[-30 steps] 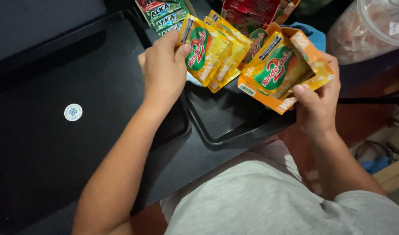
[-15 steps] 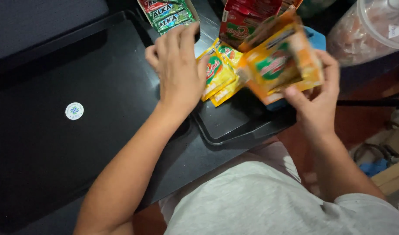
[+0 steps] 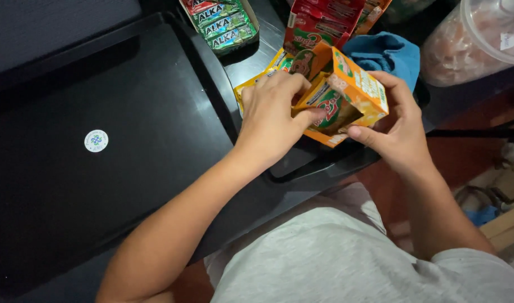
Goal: Wiping individual drink packets with a cloth and organizing them into cardboard display boxes on a tray.
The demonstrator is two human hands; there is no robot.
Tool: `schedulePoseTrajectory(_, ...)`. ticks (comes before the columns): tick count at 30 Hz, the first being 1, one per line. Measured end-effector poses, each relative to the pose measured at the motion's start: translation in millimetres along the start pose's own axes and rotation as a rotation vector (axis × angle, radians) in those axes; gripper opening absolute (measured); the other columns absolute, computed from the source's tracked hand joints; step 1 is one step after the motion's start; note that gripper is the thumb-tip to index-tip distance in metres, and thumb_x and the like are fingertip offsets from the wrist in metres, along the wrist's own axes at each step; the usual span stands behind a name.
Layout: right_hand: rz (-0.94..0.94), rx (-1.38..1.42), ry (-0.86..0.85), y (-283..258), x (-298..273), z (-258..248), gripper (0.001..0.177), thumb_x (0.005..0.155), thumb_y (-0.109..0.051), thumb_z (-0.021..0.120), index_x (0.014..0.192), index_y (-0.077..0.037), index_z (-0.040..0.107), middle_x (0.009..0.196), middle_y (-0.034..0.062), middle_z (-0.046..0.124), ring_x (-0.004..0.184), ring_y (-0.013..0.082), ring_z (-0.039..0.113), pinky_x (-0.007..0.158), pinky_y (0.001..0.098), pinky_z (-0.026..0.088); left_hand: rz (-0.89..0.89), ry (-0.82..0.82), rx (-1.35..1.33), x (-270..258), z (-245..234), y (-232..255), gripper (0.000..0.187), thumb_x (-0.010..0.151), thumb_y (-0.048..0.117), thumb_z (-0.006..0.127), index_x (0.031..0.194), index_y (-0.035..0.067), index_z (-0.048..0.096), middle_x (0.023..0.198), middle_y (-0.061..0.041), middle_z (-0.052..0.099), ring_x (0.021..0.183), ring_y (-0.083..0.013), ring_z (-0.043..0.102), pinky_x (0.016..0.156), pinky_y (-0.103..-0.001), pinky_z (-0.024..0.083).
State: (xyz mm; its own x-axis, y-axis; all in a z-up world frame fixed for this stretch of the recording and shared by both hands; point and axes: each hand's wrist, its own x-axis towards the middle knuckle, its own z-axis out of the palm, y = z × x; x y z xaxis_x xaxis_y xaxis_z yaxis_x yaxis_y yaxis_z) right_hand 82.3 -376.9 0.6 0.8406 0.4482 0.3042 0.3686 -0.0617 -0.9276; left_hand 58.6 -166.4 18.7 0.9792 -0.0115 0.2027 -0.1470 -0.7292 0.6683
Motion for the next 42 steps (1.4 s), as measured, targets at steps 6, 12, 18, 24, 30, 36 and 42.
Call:
schedulePoseTrajectory(6,0.031,-0.101,0.084,-2,1,-1,0.065,0.076,-0.024,0.068,0.131,-0.003,0.039,0.128,0.0086,0.047,0.114,0.0126,0.046,0.097,0.0247,0.040,-0.071,0.073,-0.141,12,-10,-17,0.026,0.076,0.028,0.066,0.094,0.023,0.048,0.082,0.002,0.070,0.084,-0.0293,0.064,0.089,-0.040,0.029)
schedulePoseTrajectory(12,0.051,0.002,0.163,-2,2,6,0.060,0.081,-0.020,0.067,0.129,-0.007,0.034,0.126,0.0113,0.044,0.112,0.0176,0.050,0.074,0.0276,0.055,-0.175,0.186,-0.232,23,-39,-41,0.027,0.078,0.016,0.064,0.100,0.014,0.050,0.099,-0.002,0.072,0.089,-0.0197,0.070,0.068,-0.036,0.050)
schedulePoseTrajectory(18,0.063,0.182,0.266,0,-2,4,0.067,0.080,-0.026,0.069,0.133,-0.011,0.031,0.129,0.0094,0.043,0.114,0.0137,0.047,0.080,0.0243,0.054,-0.166,0.150,0.053,19,-22,-51,0.039,0.082,0.008,0.059,0.116,0.019,0.043,0.112,-0.006,0.068,0.095,-0.0284,0.061,0.092,-0.044,0.029)
schedulePoseTrajectory(24,0.141,0.420,0.325,-20,2,18,0.062,0.079,-0.016,0.069,0.129,-0.012,0.033,0.115,0.0057,0.050,0.099,0.0128,0.057,0.081,0.0244,0.055,0.189,0.019,-0.144,6,-19,-21,0.086,0.063,0.014,0.059,0.142,0.011,0.025,0.141,-0.015,0.045,0.133,-0.0309,0.040,0.109,-0.047,0.018)
schedulePoseTrajectory(30,-0.041,0.120,0.244,-21,-2,40,0.073,0.087,-0.024,0.063,0.142,-0.007,0.019,0.142,0.0147,0.042,0.127,0.0215,0.046,0.115,0.0340,0.035,0.251,-0.142,-0.874,-4,-11,1,0.079,0.095,0.020,0.057,0.150,0.007,0.002,0.159,-0.011,0.017,0.148,-0.0177,0.022,0.126,-0.034,0.018)
schedulePoseTrajectory(36,-0.109,-1.040,-0.121,-17,12,-18,0.067,0.080,-0.029,0.070,0.139,-0.008,0.046,0.141,0.0256,0.034,0.131,0.0511,0.022,0.104,0.0589,0.018,0.062,0.021,-0.868,7,-78,-35,0.040,0.093,0.015,0.061,0.122,0.020,0.034,0.111,-0.009,0.052,0.094,-0.0148,0.062,0.087,-0.027,0.050)
schedulePoseTrajectory(42,0.022,-1.245,-0.125,23,19,-51,0.034,0.072,-0.019,0.076,0.104,-0.012,0.067,0.127,0.0198,0.053,0.104,0.0413,0.052,0.084,0.0502,0.046,0.146,0.143,-1.382,5,-101,-38,0.048,0.090,0.038,0.069,0.126,0.012,0.053,0.125,-0.006,0.063,0.118,-0.0230,0.063,0.101,-0.042,0.055)
